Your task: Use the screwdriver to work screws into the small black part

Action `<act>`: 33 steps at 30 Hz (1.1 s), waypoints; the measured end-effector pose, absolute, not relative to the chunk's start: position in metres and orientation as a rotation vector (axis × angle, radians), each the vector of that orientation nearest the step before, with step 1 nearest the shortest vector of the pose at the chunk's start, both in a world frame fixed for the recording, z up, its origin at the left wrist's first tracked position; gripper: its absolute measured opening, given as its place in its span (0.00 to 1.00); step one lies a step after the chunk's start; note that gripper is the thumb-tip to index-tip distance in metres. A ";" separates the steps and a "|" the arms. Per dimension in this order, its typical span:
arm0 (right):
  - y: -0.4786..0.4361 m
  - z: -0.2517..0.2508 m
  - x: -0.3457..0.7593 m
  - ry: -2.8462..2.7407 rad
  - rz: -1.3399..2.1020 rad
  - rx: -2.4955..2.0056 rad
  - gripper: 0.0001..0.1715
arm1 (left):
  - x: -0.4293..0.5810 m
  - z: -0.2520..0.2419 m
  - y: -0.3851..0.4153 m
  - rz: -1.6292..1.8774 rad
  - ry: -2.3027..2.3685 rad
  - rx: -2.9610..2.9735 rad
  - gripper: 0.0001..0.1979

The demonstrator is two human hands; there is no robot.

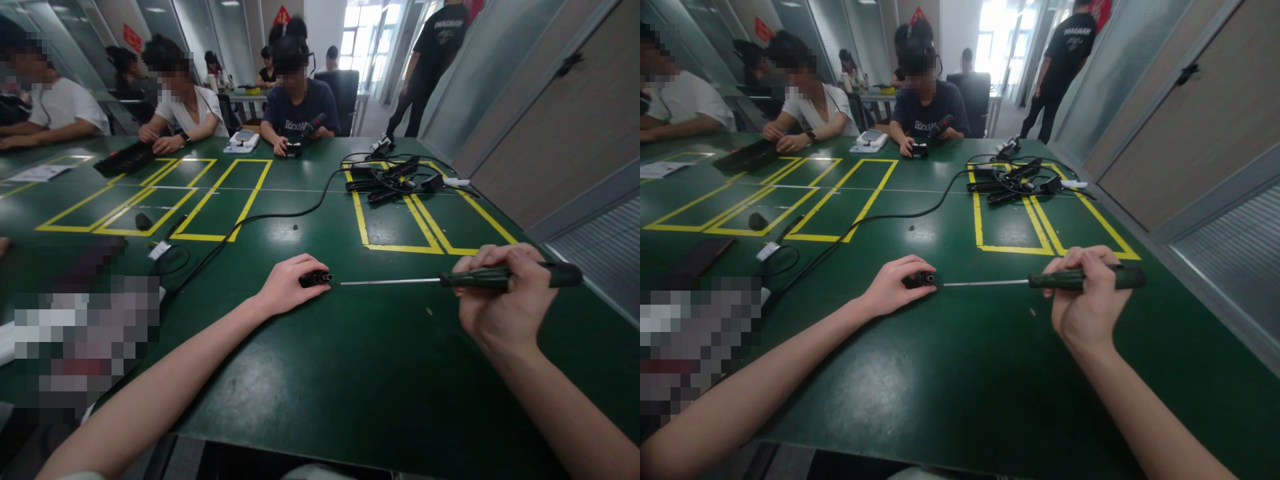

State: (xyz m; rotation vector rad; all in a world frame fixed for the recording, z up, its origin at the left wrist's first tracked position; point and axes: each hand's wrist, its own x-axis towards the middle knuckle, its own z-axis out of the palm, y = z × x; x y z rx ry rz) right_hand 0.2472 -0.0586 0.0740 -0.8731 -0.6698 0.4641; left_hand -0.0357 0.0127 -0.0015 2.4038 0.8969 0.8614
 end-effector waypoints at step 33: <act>0.061 0.113 0.207 -0.963 0.423 -0.894 0.28 | -0.034 0.003 0.017 0.836 1.129 1.934 0.21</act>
